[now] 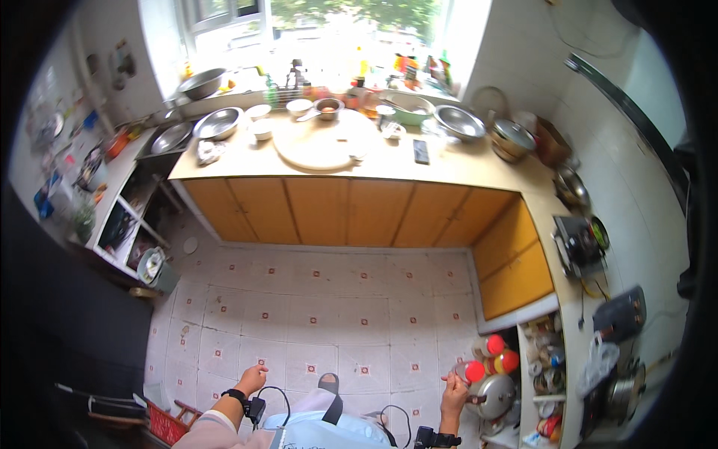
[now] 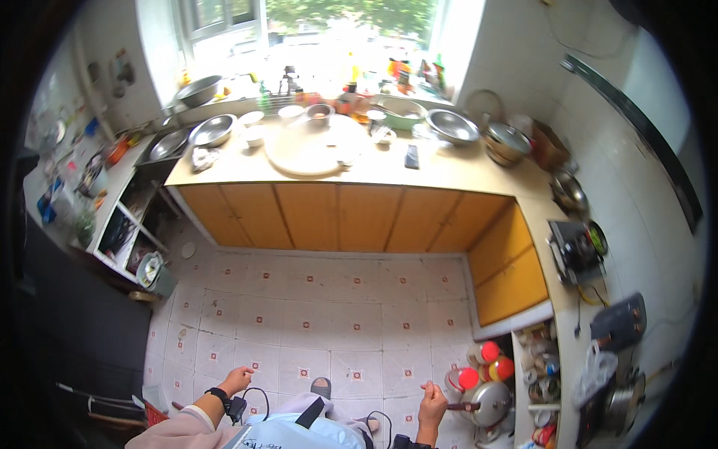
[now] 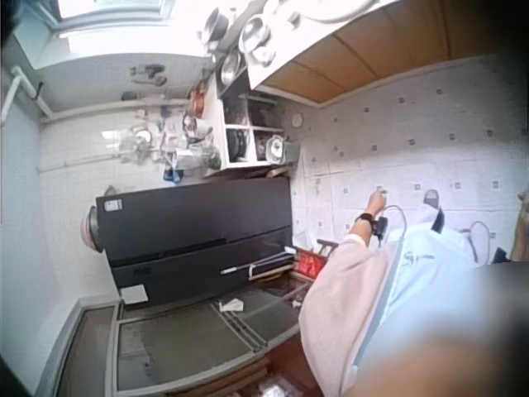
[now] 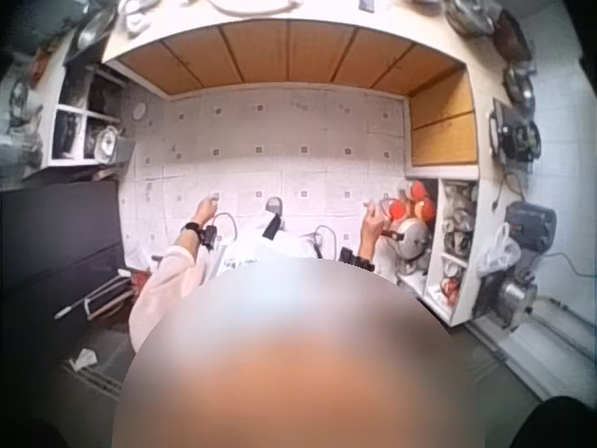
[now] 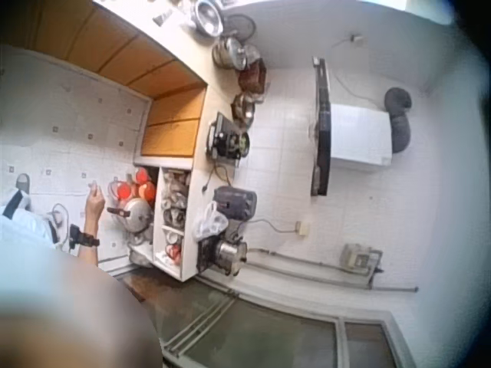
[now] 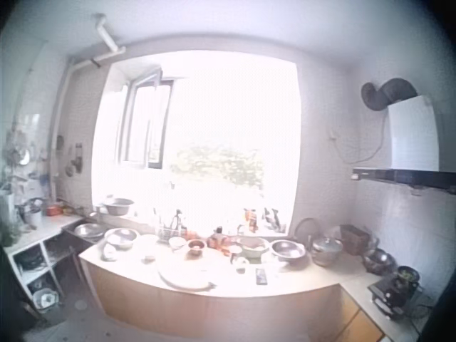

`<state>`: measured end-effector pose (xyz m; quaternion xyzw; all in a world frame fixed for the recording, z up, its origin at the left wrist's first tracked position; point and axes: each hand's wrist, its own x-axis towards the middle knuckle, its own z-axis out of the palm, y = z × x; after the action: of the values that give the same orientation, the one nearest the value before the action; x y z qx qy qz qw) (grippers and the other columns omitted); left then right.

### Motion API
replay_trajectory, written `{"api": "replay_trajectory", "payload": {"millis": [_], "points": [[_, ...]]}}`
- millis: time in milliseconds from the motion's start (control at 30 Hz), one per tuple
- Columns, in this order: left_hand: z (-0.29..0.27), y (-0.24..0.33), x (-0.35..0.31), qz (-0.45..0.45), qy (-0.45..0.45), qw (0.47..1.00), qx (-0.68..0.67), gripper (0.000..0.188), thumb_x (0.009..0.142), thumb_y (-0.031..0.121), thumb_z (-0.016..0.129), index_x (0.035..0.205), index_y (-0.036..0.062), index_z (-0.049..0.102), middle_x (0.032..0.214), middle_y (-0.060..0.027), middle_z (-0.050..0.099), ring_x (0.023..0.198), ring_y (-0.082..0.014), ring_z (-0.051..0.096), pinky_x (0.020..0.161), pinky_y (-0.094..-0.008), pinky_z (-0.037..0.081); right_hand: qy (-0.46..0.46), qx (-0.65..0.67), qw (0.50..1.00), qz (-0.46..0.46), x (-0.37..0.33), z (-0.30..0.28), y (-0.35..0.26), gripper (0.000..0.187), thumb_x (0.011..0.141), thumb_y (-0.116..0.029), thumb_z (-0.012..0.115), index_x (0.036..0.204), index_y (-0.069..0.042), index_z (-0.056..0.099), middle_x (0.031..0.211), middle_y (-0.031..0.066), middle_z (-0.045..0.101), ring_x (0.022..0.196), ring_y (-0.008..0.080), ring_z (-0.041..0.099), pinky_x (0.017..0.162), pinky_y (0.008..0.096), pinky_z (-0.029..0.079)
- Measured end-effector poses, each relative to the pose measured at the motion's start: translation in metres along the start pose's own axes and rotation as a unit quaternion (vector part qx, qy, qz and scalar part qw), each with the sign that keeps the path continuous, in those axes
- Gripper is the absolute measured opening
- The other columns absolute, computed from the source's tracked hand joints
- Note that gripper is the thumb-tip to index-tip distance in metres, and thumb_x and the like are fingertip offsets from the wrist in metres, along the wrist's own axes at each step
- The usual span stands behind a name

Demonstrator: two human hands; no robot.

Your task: The person checks a steamer pot on an induction cooktop, then moves to the sink to wash leafy greens. They fill a bowl with water, remove greens from a plastic bag, and wash them by hand in the sink, transferring the cleaned greens to another bowl.

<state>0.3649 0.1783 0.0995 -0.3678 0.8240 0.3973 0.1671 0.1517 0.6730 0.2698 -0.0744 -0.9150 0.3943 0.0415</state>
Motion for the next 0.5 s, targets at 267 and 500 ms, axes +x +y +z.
{"api": "replay_trajectory", "payload": {"millis": [267,500], "points": [[-0.04,0.007,0.025,-0.064,-0.003,0.975,-0.215,0.027,0.084,0.01,0.055,0.109,0.004,0.062,0.077,-0.01,0.067,0.061,-0.0164,0.063,0.059,-0.0308,0.053,-0.088,-0.004,0.992,-0.092,0.096,0.106,-0.1,0.028,0.09,-0.031,0.061,0.084,-0.004,0.068,0.061,0.0154,0.061,0.055,0.0281,0.061,0.054,0.0385,0.046],[-0.029,-0.046,0.002,-0.151,0.058,0.949,-0.27,0.024,0.088,0.012,0.051,0.106,-0.0004,0.061,0.065,-0.0086,0.061,0.055,-0.0152,0.059,0.049,-0.03,0.049,-0.236,-0.012,0.956,-0.175,0.201,0.19,-0.178,0.03,0.085,-0.031,0.068,0.103,-0.007,0.064,0.064,0.0131,0.061,0.06,0.0283,0.062,0.058,0.0393,0.048]]}}
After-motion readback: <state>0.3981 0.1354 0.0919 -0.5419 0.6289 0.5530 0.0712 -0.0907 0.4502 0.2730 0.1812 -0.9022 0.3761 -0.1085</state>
